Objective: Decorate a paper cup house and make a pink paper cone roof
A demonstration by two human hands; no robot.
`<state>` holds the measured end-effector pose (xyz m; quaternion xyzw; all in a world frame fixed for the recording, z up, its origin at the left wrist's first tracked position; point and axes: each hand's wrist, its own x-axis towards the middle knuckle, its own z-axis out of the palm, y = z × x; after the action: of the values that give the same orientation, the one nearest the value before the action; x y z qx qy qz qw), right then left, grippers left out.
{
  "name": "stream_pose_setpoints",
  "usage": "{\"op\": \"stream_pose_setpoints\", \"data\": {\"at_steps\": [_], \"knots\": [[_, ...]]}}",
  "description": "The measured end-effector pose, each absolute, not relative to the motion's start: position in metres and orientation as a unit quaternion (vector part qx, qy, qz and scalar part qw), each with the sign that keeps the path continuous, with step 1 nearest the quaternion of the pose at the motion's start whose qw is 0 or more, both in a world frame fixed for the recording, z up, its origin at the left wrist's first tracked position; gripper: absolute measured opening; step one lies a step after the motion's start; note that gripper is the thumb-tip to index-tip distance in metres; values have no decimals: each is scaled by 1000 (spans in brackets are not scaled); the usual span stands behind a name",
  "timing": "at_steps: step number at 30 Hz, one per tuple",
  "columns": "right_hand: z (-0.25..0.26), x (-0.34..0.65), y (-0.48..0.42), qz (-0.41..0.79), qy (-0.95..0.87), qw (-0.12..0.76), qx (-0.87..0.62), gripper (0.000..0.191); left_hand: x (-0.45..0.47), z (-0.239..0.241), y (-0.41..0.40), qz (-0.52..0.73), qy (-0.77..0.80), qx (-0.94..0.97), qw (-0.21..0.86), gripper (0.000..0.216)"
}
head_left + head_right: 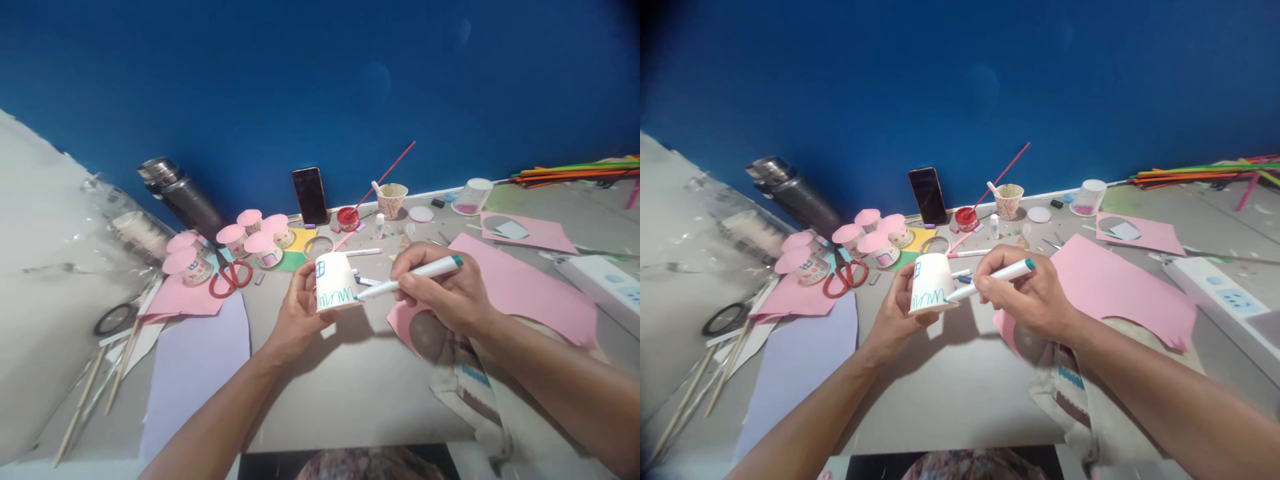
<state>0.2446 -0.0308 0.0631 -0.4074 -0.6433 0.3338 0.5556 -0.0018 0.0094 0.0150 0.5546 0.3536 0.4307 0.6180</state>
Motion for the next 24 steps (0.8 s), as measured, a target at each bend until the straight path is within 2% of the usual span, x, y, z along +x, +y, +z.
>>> {"op": "stream_pose_setpoints", "data": {"at_steps": [6,12,16,18,21,24], "knots": [[63,245,-30,328,-630,561,-425,18,-3,11,10,423,364,564,608,90],[59,245,-25,400,-605,580,-371,24,-5,8,10,416,375,532,634,95],[54,241,-21,310,-618,600,-402,19,-4,13,6,402,373,491,677,104],[51,238,-18,267,-661,565,-416,32,-1,15,3,400,362,479,692,106],[44,235,-14,244,-729,489,-412,68,3,15,-1,385,352,475,709,105],[40,235,-12,223,-765,444,-410,84,4,13,-3,370,349,483,712,105]]}}
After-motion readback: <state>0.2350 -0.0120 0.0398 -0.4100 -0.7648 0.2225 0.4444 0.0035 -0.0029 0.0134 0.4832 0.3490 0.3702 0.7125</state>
